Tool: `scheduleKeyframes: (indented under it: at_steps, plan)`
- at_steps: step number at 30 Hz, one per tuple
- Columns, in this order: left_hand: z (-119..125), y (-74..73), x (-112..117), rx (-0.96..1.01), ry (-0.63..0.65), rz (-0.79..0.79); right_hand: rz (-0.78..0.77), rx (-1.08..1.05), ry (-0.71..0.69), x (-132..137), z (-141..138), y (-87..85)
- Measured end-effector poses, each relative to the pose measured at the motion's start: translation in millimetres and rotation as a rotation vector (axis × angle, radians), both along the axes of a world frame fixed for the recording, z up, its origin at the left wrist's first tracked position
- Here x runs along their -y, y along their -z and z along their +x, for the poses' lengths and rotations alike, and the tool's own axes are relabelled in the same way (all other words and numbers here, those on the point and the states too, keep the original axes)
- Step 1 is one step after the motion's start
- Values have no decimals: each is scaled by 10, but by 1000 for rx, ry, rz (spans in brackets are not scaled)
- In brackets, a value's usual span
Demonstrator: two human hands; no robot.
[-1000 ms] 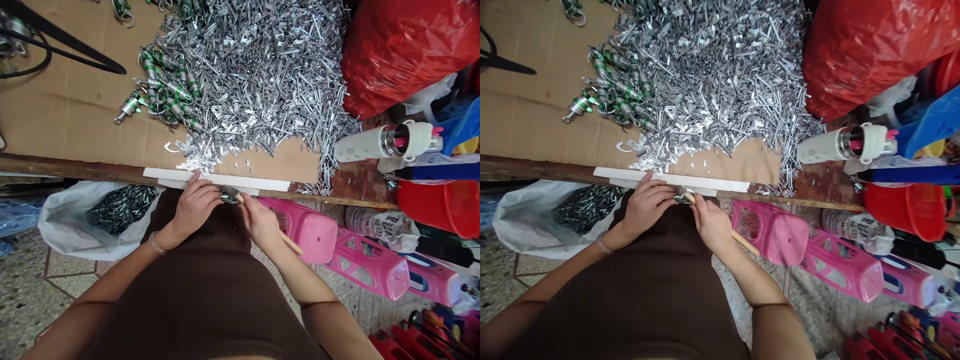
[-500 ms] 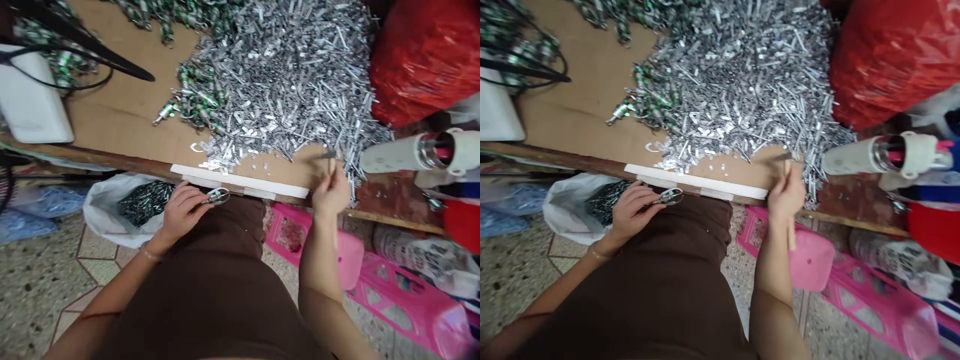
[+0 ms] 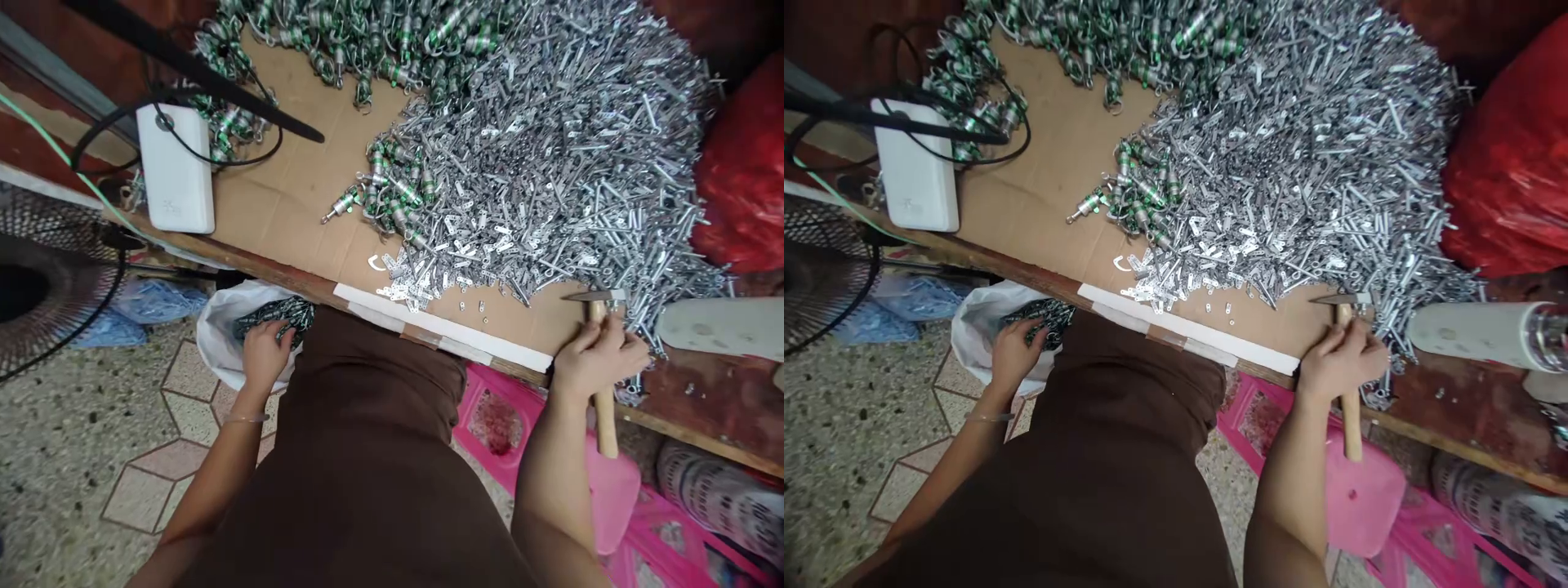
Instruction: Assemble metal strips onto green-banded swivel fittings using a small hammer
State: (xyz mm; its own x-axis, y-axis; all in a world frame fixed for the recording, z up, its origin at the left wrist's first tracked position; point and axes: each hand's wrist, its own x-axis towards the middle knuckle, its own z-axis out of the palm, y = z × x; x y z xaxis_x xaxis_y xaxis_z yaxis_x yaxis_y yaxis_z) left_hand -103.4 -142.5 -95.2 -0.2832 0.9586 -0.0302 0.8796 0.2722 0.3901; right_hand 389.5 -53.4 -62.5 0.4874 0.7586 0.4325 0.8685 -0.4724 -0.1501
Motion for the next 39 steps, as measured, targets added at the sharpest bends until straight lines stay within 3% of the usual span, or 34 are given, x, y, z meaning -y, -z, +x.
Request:
scheduleKeyframes:
  at_steps: [5, 7, 10, 12, 15, 17, 19, 22, 24, 26, 28, 31, 33, 36, 39]
  plan:
    - [131, -549, -434, 64, 144, 201, -24, 18, 38, -9, -71, -38]
    - [187, -770, -663, 67, 217, 360, -21, 19, 53, -27, -98, -53]
    - [282, -952, -1151, 47, 233, 535, -15, 39, 56, -46, -118, -71]
    - [357, -952, -1547, 88, 216, 487, -17, 51, 52, -50, -122, -80]
    - [490, -853, -2030, 162, 343, 286, -11, 43, 35, -44, -130, -91]
    - [569, -802, -2149, 226, 524, 125, -2, 33, 16, -39, -140, -96]
    - [617, -801, -2106, 265, 630, 45, 6, 31, 6, -37, -148, -95]
    - [665, -885, -1983, 209, 588, 137, 3, 39, 16, -43, -144, -81]
    - [742, -968, -2047, 137, 532, 266, 2, 42, 12, -49, -131, -69]
    - [875, -1048, -2270, 133, 567, 319, 8, 39, -4, -54, -116, -60]
    - [1022, -1112, -2572, 123, 683, 278, 11, 38, -17, -57, -108, -59]
    - [1125, -1177, -2906, 63, 834, -41, -4, 45, -10, -62, -108, -69]
    - [1068, -1196, -2945, 54, 928, -152, -13, 54, -11, -67, -111, -79]
    - [872, -1183, -2803, 133, 990, -109, -3, 57, -15, -75, -116, -95]
    - [709, -1126, -2680, 348, 839, -19, 9, 49, -15, -76, -123, -107]
